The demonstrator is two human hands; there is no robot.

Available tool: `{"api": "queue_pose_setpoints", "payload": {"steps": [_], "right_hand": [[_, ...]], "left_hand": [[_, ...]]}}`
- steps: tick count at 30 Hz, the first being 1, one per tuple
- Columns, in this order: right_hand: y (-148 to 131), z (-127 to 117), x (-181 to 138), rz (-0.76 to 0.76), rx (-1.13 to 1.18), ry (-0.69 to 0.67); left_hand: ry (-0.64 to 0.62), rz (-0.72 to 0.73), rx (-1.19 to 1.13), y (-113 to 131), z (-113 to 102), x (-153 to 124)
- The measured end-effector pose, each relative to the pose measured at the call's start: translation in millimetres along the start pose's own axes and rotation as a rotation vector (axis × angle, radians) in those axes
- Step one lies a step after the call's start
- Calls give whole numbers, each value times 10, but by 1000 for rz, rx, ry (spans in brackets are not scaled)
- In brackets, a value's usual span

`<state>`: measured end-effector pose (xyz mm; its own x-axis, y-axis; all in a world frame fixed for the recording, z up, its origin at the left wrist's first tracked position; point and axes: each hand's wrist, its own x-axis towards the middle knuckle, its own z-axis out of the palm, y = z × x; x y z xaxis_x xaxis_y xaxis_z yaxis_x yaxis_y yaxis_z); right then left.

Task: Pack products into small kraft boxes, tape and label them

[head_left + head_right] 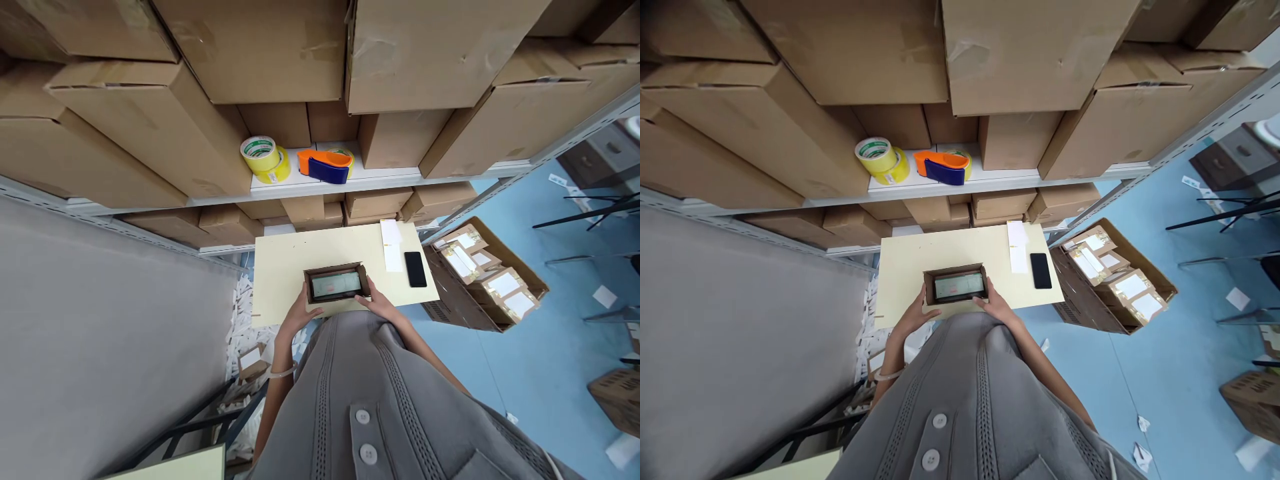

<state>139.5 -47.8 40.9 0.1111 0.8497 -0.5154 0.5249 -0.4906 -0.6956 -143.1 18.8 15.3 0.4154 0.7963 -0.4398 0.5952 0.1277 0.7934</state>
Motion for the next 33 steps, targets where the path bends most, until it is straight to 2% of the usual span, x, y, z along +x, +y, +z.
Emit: {"api": "queue_pose_setpoints", "payload": {"steps": [6,11,16,22,26,29,33], "right_hand": [[-212,103,46,15,-315,-26],[-386,235,79,117,-609,-60],[-382,304,116,137,-672,-26],[-334,197,275,77,-694,-10],[-358,146,385,35,-786,57],[-391,61,517,5,-840,110],[-539,-169,840,10,-850,127]], "left_hand": [[98,14,115,137,136,38],[71,-75,322,311,316,77],[64,-104,441,405,396,154],[96,-47,455,415,297,263],[141,13,447,413,295,414],[171,59,467,461,274,614],[164,78,544,657,149,1008]]}}
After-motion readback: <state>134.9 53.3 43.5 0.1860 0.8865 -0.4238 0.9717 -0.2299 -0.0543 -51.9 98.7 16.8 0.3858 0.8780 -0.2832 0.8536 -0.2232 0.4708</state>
